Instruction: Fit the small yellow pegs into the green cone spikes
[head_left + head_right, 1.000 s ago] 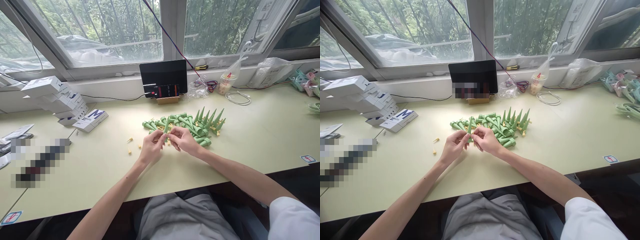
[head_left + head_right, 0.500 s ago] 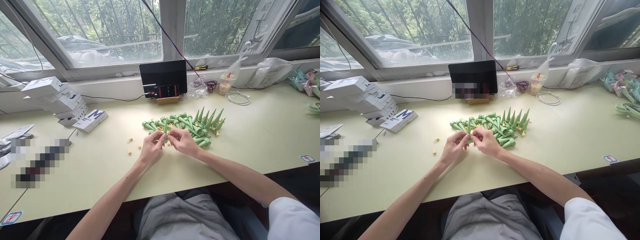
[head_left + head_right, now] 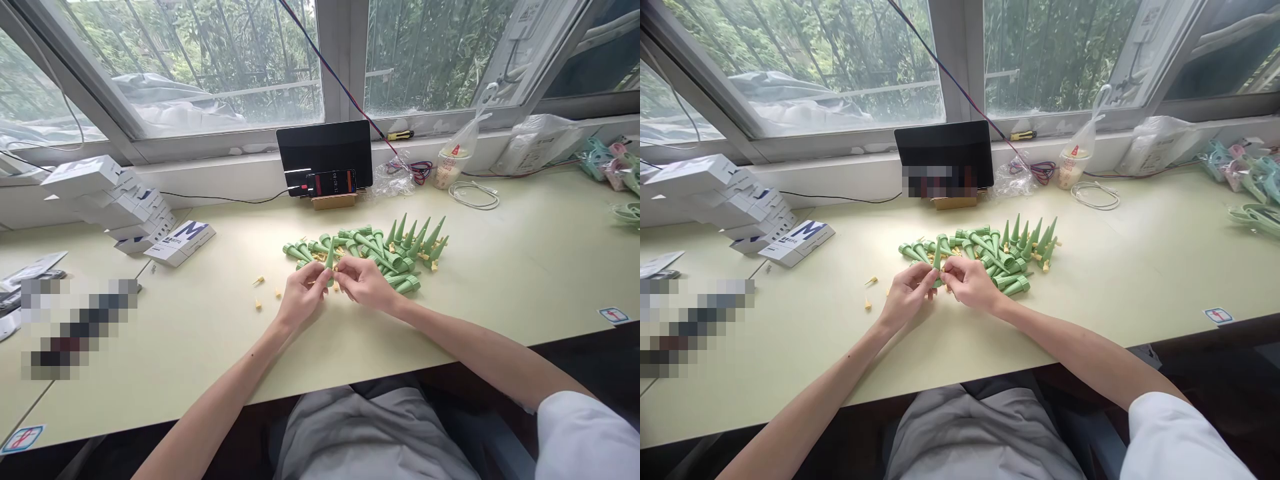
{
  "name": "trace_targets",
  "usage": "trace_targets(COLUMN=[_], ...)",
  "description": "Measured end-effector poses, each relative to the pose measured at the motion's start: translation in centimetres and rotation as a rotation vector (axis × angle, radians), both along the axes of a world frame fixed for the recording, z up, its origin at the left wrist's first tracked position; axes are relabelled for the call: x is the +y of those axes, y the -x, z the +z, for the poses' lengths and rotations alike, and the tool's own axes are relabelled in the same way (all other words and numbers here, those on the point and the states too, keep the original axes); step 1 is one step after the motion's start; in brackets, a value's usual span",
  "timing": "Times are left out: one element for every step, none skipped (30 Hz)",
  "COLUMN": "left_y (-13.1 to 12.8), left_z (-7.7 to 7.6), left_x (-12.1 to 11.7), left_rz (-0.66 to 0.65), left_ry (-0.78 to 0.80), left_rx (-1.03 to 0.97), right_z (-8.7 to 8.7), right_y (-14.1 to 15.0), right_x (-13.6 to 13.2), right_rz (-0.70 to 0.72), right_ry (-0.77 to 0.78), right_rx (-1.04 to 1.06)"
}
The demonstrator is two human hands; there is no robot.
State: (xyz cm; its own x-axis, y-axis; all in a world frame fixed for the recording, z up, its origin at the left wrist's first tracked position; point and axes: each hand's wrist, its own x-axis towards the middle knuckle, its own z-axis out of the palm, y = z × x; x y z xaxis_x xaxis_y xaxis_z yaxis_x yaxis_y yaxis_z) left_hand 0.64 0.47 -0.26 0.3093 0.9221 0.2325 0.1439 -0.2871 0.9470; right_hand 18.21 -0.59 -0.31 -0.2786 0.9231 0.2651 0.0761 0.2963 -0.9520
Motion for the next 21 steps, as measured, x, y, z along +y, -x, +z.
trace_targets(left_y=[-0.01, -0.01, -0.02, -0.02, -0.02, -0.02, -0.03, -0.04, -0.05, -0.05, -0.05, -0.05, -0.05, -0.04, -0.03, -0.03, -0.02, -0.02, -0.02, -0.02, -0.03], left_z=[0.0, -0.01, -0.03, -0.06, -0.08, -0.09, -0.08, -0.06, -0.03, 0.0, 0.04, 0.07, 0.09, 0.1, 0.1, 0.09, 0.07, 0.05, 0.04, 0.04, 0.05], left_x=[0.01, 0.02, 0.03, 0.03, 0.02, 0.0, -0.03, -0.06, -0.09, -0.11, -0.13, -0.15, -0.15, -0.14, -0.13, -0.11, -0.1, -0.09, -0.09, -0.08, -0.08], left_rz=[0.0, 0.001, 0.001, 0.002, 0.005, 0.008, 0.011, 0.014, 0.016, 0.019, 0.019, 0.018, 0.017, 0.015, 0.012, 0.01, 0.01, 0.012, 0.012, 0.013, 0.013], left_ry=[-0.004, -0.009, -0.012, -0.016, -0.018, -0.021, -0.024, -0.028, -0.031, -0.033, -0.034, -0.032, -0.03, -0.026, -0.023, -0.02, -0.018, -0.018, -0.018, -0.018, -0.018], left_rx=[0.001, 0.002, 0.003, 0.006, 0.009, 0.012, 0.014, 0.015, 0.016, 0.016, 0.016, 0.017, 0.017, 0.016, 0.015, 0.013, 0.012, 0.011, 0.012, 0.012, 0.012], right_z=[0.05, 0.1, 0.16, 0.21, 0.25, 0.27, 0.26, 0.23, 0.17, 0.09, -0.01, -0.12, -0.23, -0.32, -0.39, -0.41, -0.4, -0.34, -0.25, -0.15, -0.05], right_y=[-0.01, -0.01, -0.01, 0.01, 0.02, 0.05, 0.07, 0.09, 0.1, 0.1, 0.09, 0.07, 0.04, 0.01, -0.01, -0.04, -0.06, -0.07, -0.09, -0.1, -0.12], right_x=[0.02, 0.04, 0.07, 0.09, 0.1, 0.11, 0.11, 0.11, 0.1, 0.1, 0.1, 0.11, 0.11, 0.12, 0.12, 0.12, 0.12, 0.12, 0.12, 0.12, 0.12], right_rz=[0.017, 0.031, 0.041, 0.047, 0.051, 0.053, 0.055, 0.055, 0.051, 0.041, 0.024, 0.001, -0.023, -0.046, -0.063, -0.072, -0.073, -0.065, -0.053, -0.039, -0.022], right_ry=[0.032, 0.062, 0.088, 0.11, 0.124, 0.132, 0.134, 0.128, 0.112, 0.085, 0.046, -0.004, -0.059, -0.11, -0.152, -0.176, -0.18, -0.164, -0.136, -0.101, -0.061], right_rx=[0.031, 0.058, 0.081, 0.098, 0.11, 0.116, 0.113, 0.103, 0.084, 0.056, 0.022, -0.017, -0.056, -0.092, -0.119, -0.134, -0.136, -0.129, -0.114, -0.094, -0.072])
